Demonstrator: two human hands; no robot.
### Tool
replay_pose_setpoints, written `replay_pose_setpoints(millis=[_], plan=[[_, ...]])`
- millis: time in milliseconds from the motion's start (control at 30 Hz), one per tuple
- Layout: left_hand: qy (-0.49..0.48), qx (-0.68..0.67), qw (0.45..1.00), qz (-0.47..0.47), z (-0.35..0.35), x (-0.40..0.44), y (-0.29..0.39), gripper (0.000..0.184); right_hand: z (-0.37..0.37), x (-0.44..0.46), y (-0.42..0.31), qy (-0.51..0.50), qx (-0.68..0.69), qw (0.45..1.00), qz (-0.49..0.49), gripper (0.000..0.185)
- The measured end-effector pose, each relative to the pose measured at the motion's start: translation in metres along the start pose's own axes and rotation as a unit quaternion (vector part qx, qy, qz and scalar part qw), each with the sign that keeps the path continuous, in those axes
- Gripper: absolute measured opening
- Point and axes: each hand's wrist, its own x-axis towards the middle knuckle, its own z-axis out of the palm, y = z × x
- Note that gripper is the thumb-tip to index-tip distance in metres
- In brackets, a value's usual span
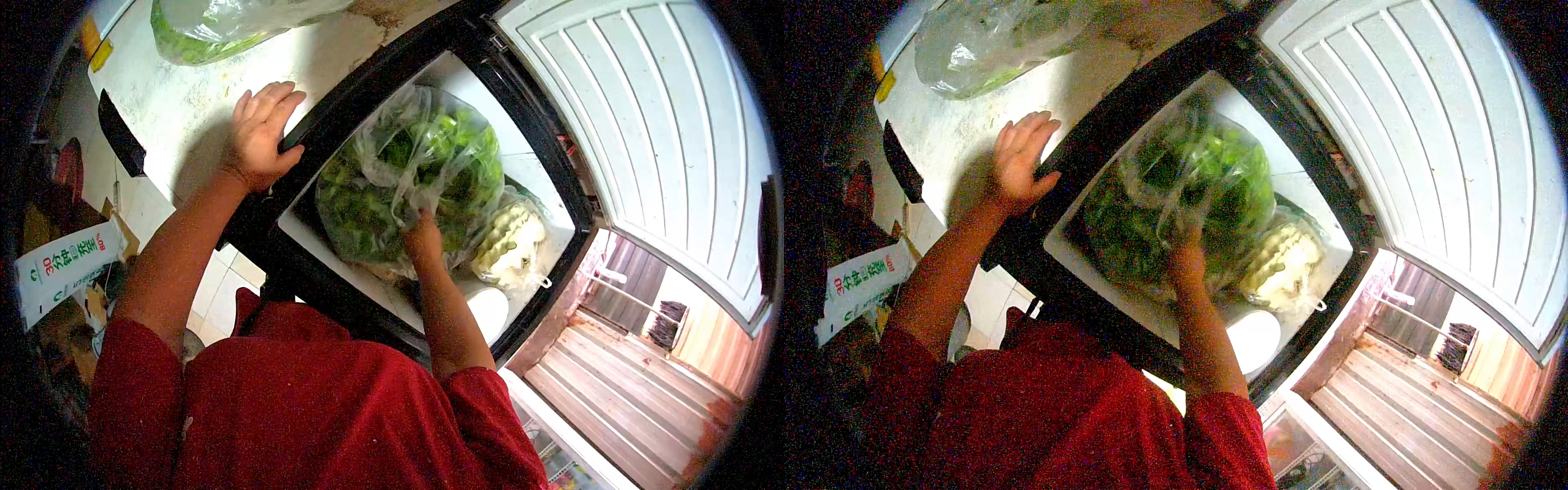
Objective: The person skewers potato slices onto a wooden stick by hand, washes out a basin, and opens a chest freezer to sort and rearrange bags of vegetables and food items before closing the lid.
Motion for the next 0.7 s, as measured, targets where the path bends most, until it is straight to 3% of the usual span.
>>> replay_pose_setpoints(millis=[167, 233, 367, 433, 467, 600, 700], plan=[[0.009, -0.005, 1.000, 0.000, -0.001, 0.000, 0.000, 0.071, -0.020, -0.012, -0.003, -0.059, -0.012, 0.998, -0.020, 0.073], [0.004, -0.018, 1.000, -0.001, -0.005, 0.000, 0.004, 0.072, -0.022, -0.010, -0.002, 0.102, -0.045, 0.991, -0.072, 0.080], [0.013, -0.009, 1.000, 0.009, 0.001, 0.001, 0.002, 0.073, -0.020, 0.006, 0.002, 0.123, -0.088, 0.982, -0.109, 0.089], [-0.010, -0.012, 1.000, -0.004, -0.006, 0.003, 0.005, 0.073, -0.009, 0.022, -0.004, 0.059, -0.014, 0.998, 0.007, 0.098], [-0.014, -0.010, 1.000, -0.002, -0.005, 0.003, 0.006, 0.073, -0.004, 0.029, -0.006, 0.036, 0.044, 0.995, 0.081, 0.090], [-0.008, 0.004, 1.000, 0.000, -0.002, 0.003, 0.004, 0.073, 0.000, 0.024, -0.009, -0.043, 0.057, 0.995, 0.066, 0.071], [-0.009, 0.009, 1.000, 0.002, -0.004, 0.003, 0.007, 0.073, -0.009, 0.005, -0.016, -0.139, 0.279, 0.950, 0.024, 0.041]])
